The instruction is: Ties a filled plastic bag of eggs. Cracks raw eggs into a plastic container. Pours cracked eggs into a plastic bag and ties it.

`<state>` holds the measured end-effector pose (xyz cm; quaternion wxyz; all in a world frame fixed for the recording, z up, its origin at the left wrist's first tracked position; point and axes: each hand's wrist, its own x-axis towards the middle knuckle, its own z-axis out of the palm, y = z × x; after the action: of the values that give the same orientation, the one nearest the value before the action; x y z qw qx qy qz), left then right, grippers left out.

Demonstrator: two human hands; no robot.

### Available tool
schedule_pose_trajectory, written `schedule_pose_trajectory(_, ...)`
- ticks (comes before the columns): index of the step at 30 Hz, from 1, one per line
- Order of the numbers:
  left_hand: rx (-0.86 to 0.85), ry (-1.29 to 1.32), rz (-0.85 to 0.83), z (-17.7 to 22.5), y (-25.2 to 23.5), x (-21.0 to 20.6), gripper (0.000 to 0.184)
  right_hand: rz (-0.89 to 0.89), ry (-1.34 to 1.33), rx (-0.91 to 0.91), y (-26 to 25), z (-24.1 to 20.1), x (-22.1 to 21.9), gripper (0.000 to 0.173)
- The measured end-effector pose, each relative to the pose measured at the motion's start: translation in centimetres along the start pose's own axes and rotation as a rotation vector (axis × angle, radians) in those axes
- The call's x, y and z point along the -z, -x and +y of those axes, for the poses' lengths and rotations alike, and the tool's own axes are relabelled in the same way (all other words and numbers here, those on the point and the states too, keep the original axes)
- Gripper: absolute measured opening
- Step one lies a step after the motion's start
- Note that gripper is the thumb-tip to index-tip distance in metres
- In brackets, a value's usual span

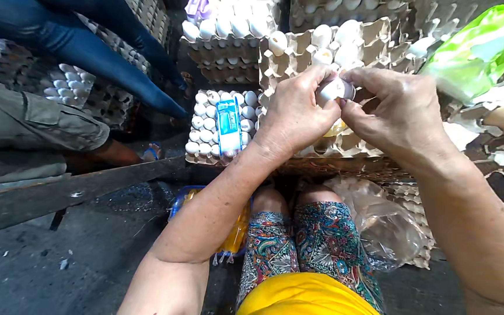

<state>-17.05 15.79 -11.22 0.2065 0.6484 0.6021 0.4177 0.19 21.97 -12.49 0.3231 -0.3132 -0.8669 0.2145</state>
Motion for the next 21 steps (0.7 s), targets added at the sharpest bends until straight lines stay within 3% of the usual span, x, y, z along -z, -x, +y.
schedule_pose_trajectory(21,-0.132,-0.103,0.034,-0.77,0.14,-0.61,0.036,0.038,0.020,0.058,0.20,0.55,-0.42,0.034)
